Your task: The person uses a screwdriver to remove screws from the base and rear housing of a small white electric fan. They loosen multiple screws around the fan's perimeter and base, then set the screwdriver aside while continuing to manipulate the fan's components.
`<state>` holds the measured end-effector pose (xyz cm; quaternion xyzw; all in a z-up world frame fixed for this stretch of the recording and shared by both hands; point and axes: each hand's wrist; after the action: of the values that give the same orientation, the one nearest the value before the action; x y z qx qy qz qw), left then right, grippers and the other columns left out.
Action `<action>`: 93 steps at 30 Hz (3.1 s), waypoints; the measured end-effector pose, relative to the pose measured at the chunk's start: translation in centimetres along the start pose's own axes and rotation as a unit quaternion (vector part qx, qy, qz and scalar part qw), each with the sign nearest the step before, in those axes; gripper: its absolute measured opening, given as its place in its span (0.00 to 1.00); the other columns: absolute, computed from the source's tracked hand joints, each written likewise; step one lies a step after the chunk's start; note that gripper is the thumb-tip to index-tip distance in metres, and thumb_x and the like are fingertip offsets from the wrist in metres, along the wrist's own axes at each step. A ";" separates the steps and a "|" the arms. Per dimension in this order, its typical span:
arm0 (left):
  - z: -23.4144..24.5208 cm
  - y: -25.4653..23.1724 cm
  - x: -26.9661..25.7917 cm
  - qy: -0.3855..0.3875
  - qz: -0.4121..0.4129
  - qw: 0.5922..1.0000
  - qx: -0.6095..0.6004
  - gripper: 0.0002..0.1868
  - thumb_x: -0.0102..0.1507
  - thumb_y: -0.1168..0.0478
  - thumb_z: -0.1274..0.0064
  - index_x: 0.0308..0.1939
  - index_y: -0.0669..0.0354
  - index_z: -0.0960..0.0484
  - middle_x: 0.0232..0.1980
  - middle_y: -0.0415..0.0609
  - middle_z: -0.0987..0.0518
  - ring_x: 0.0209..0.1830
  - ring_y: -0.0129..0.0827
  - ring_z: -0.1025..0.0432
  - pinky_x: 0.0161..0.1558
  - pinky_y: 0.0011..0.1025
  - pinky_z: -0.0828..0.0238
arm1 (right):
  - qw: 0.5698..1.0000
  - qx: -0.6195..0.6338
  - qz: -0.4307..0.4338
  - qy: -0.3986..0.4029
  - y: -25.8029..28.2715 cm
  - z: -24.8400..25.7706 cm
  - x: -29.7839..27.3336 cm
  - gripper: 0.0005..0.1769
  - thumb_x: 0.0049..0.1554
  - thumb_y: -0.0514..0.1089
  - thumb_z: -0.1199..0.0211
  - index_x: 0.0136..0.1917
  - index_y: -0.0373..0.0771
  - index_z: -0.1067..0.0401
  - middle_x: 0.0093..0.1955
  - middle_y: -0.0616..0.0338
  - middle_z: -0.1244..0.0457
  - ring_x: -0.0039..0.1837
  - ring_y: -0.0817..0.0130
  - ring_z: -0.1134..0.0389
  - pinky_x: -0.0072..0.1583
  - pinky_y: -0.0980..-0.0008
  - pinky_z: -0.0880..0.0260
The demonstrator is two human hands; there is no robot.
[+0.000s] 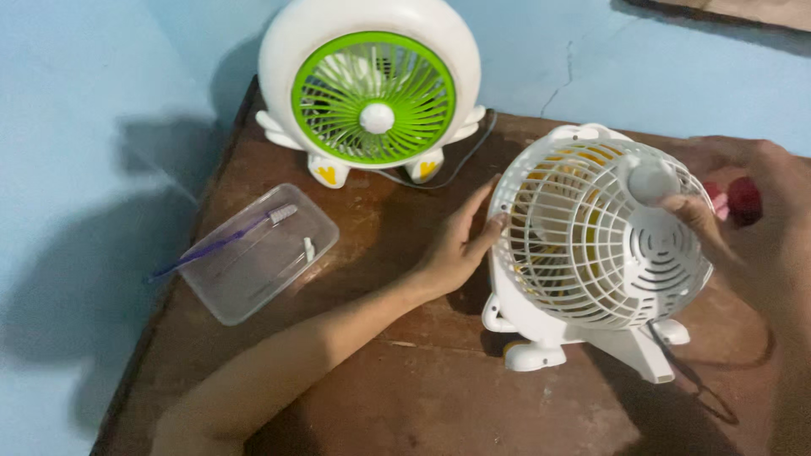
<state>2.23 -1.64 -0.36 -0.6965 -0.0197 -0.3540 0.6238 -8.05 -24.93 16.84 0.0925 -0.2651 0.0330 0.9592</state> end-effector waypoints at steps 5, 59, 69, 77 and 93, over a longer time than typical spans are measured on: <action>-0.2 3.5 -1.2 -0.032 0.106 0.994 -0.023 0.33 0.72 0.54 0.54 0.78 0.66 0.41 0.72 0.62 0.28 0.70 0.42 0.31 0.69 0.36 0.35 | 0.992 -0.053 0.017 0.112 6.5 -1.7 2.0 0.17 0.58 0.47 0.29 0.51 0.32 0.28 0.35 0.52 0.32 0.31 0.63 0.31 0.33 0.66 0.31; -0.7 5.3 -0.7 -0.078 0.133 0.988 -0.018 0.35 0.69 0.52 0.51 0.76 0.67 0.36 0.63 0.66 0.21 0.61 0.45 0.23 0.62 0.35 0.29 | 0.849 -0.047 0.475 0.226 30.6 -27.5 5.8 0.06 0.52 0.42 0.37 0.40 0.41 0.20 0.41 0.51 0.28 0.43 0.56 0.24 0.42 0.59 0.24; 0.1 4.3 -0.8 -0.047 0.155 0.987 0.010 0.33 0.69 0.52 0.53 0.75 0.63 0.36 0.61 0.65 0.20 0.59 0.44 0.22 0.60 0.36 0.28 | 0.875 -0.031 0.436 0.209 29.4 -20.4 4.9 0.06 0.51 0.40 0.37 0.38 0.38 0.21 0.46 0.49 0.29 0.43 0.57 0.25 0.37 0.61 0.25; -1.1 5.4 -1.0 -0.043 0.146 0.988 0.025 0.33 0.73 0.51 0.59 0.77 0.66 0.41 0.69 0.68 0.29 0.69 0.49 0.32 0.68 0.41 0.38 | 0.923 0.032 0.371 0.095 20.7 -8.0 4.5 0.16 0.49 0.41 0.36 0.52 0.37 0.26 0.45 0.55 0.32 0.38 0.59 0.28 0.32 0.61 0.28; -0.5 0.3 -2.1 0.019 -0.100 0.976 0.192 0.35 0.77 0.51 0.59 0.82 0.66 0.50 0.84 0.63 0.44 0.85 0.52 0.49 0.84 0.46 0.53 | 0.996 0.077 -0.047 -0.018 0.1 2.7 -5.0 0.10 0.58 0.37 0.27 0.54 0.37 0.21 0.48 0.53 0.30 0.43 0.71 0.30 0.46 0.71 0.30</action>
<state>0.60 -1.28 -1.71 -0.5515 -0.1451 -0.4170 0.7077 -13.68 -25.39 16.60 0.1787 -0.2745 0.0060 0.9448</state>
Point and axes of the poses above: each hand's wrist, its own x-axis towards the middle knuckle, its own z-axis out of the back of the hand, y = z × x
